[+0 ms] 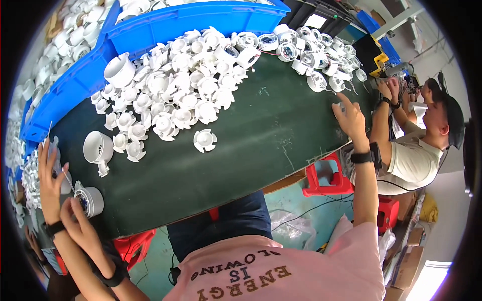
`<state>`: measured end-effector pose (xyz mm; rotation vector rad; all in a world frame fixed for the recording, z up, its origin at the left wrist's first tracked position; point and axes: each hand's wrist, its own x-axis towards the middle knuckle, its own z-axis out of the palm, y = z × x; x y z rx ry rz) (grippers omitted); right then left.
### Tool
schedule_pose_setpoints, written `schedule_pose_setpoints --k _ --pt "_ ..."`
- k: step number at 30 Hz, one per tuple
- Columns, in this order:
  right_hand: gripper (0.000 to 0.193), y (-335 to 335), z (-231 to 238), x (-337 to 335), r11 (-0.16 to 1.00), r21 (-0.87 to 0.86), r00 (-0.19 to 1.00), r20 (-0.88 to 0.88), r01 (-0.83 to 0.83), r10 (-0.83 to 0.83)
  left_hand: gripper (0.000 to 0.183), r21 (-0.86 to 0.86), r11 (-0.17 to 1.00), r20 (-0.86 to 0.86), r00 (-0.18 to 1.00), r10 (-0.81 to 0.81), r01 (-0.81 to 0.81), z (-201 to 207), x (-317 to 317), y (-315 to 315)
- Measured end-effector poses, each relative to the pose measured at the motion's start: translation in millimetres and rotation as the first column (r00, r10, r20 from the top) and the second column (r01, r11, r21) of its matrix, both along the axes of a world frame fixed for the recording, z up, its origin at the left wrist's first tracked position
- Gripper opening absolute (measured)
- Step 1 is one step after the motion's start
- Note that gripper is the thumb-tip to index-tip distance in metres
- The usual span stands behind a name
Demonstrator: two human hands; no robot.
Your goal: The person assembles security cameras by hand, picking up a white housing and a module, fitting them together, and pressing them into place. They then pick up a circular back cover from the table and snap it onto the unit before setting the finished device aside.
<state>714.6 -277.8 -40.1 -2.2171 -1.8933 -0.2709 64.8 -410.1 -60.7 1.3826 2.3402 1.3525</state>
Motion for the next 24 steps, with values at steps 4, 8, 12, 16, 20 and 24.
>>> schedule_pose_setpoints --k 4,8,12,16,20,24 --pt "0.044 -30.3 35.7 -59.9 0.992 -0.054 0.860 -0.505 -0.111 0.069 0.026 -0.034 0.963 -0.591 0.771 -0.236 0.269 33.0 -33.9 29.1" --pt "0.031 -19.9 40.5 -149.3 0.873 0.283 0.273 -0.872 -0.398 0.407 0.033 -0.564 0.795 -0.787 0.145 -0.600 0.224 41.6 -151.3 84.3" --pt "0.031 11.8 19.8 -214.4 0.843 0.340 0.296 -0.827 -0.416 0.479 0.040 -0.604 0.789 -0.784 0.095 -0.614 0.115 27.0 -184.8 60.5" --pt "0.036 31.6 -10.5 -246.6 0.724 0.397 0.553 -0.469 -0.565 0.689 0.043 -0.637 0.756 -0.639 0.448 -0.626 0.148 27.7 -205.3 27.0" --pt "0.039 10.1 -12.1 -218.0 0.744 0.319 0.677 -0.311 -0.587 0.667 0.046 -0.110 0.786 -0.002 0.790 -0.613 0.609 31.8 -150.6 25.8" --pt "0.036 -15.1 -8.2 -184.2 0.818 0.256 0.711 -0.406 -0.514 0.574 0.048 0.493 0.178 0.581 -0.170 -0.796 0.851 67.3 -29.5 32.6"
